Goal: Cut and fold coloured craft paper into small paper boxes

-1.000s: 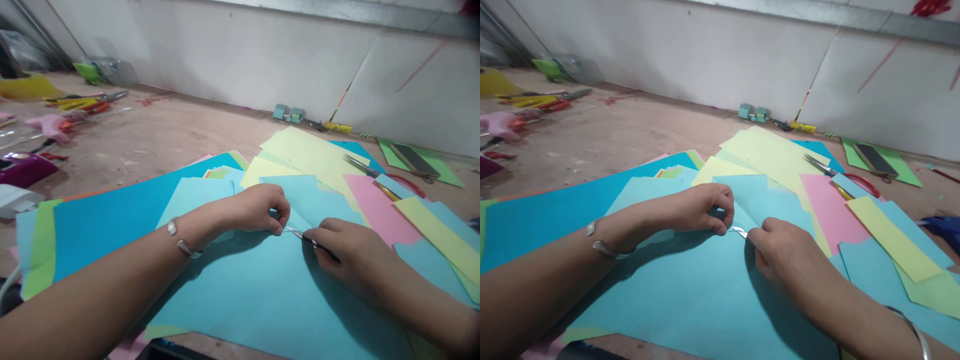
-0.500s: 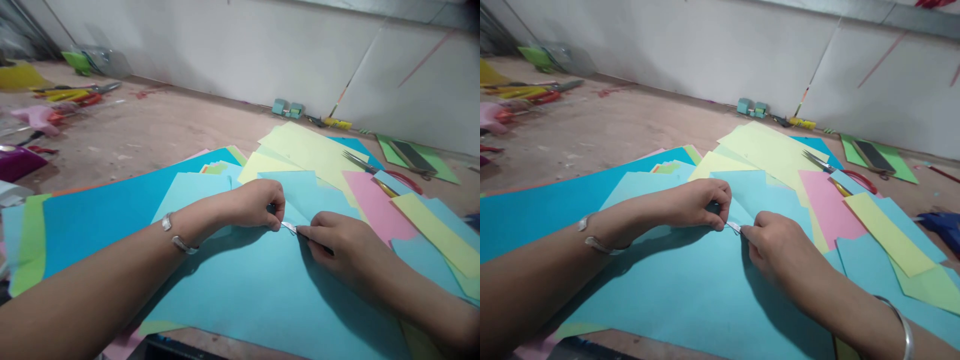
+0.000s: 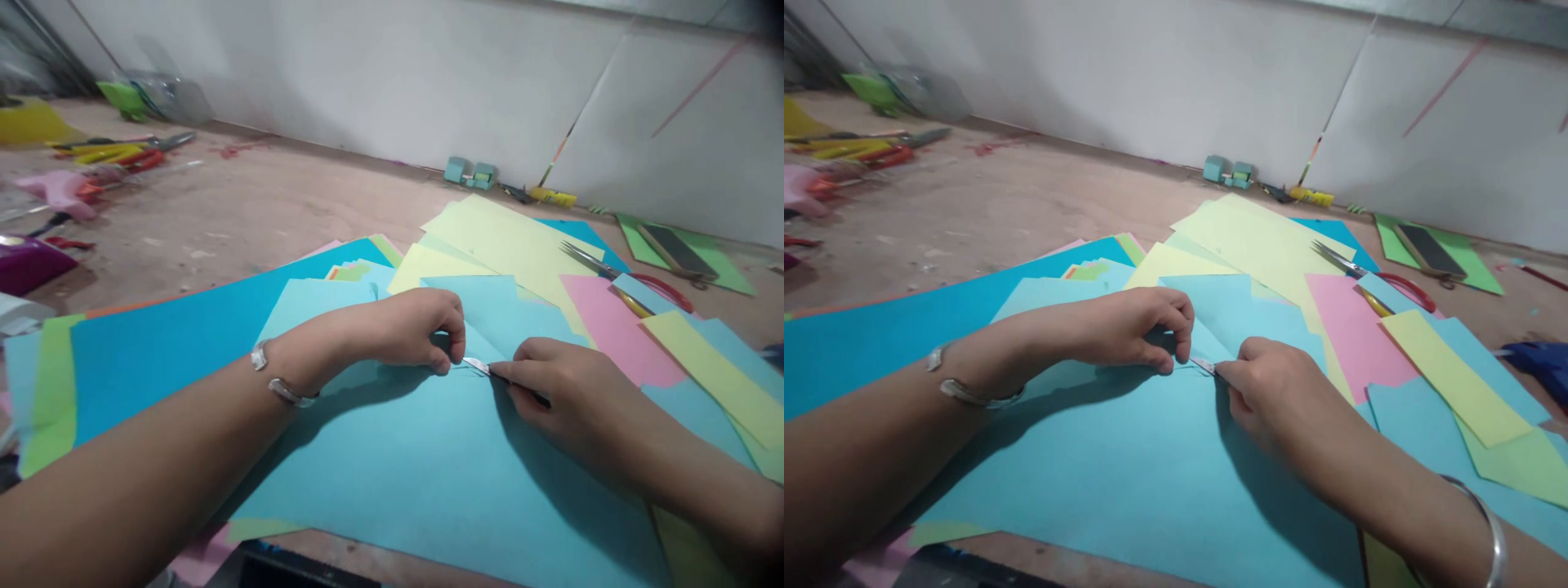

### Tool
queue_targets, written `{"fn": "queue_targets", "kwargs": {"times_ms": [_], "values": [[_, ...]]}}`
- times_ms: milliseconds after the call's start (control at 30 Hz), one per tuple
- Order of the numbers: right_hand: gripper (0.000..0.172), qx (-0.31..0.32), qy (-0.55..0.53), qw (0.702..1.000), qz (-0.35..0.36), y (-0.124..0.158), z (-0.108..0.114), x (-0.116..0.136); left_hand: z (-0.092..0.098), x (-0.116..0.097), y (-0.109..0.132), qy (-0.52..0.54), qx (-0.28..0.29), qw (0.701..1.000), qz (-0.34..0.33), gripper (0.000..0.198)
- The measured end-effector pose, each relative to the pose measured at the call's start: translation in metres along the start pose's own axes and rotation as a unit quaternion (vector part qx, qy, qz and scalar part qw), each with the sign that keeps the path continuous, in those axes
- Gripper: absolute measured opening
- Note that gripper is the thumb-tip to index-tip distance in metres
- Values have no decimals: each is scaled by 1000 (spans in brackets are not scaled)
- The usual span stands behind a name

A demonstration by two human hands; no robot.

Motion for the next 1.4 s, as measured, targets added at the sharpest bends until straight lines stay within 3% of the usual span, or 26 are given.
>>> {"fn": "queue_targets", "kwargs": {"times_ms": [167, 300, 500, 800, 933, 1400], "values": [[24, -11, -4, 1000, 5, 1, 2, -5, -1, -3, 0, -5, -9, 1000, -15, 4], [25, -11, -8, 1000, 15, 2, 1, -5, -8, -2, -4, -26, -48, 999, 0, 20], [25, -20, -11, 999, 37, 6, -1, -3, -14, -2, -5, -37, -78, 996, -10, 25], [28, -42, -25, 997, 55, 8, -6, -9, -13, -4, -6, -26, -73, 997, 14, 7], [29, -44, -28, 997, 55, 8, -8, -10, -13, -6, -5, 27, -57, 998, -3, 15], [30, -38, -26, 996, 71, 5, -1, -12, -15, 1, -5, 49, -42, 998, -25, 21]]}}
Point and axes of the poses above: each hand's wrist, its own y-axis away from the middle knuckle, its own z-axis out of the back of the hand, x = y × z, the point moved 4 cm from there along -y, towards the middle knuckle, and after that the axes turned 9 degrees about -x, right-handed, at the moved point
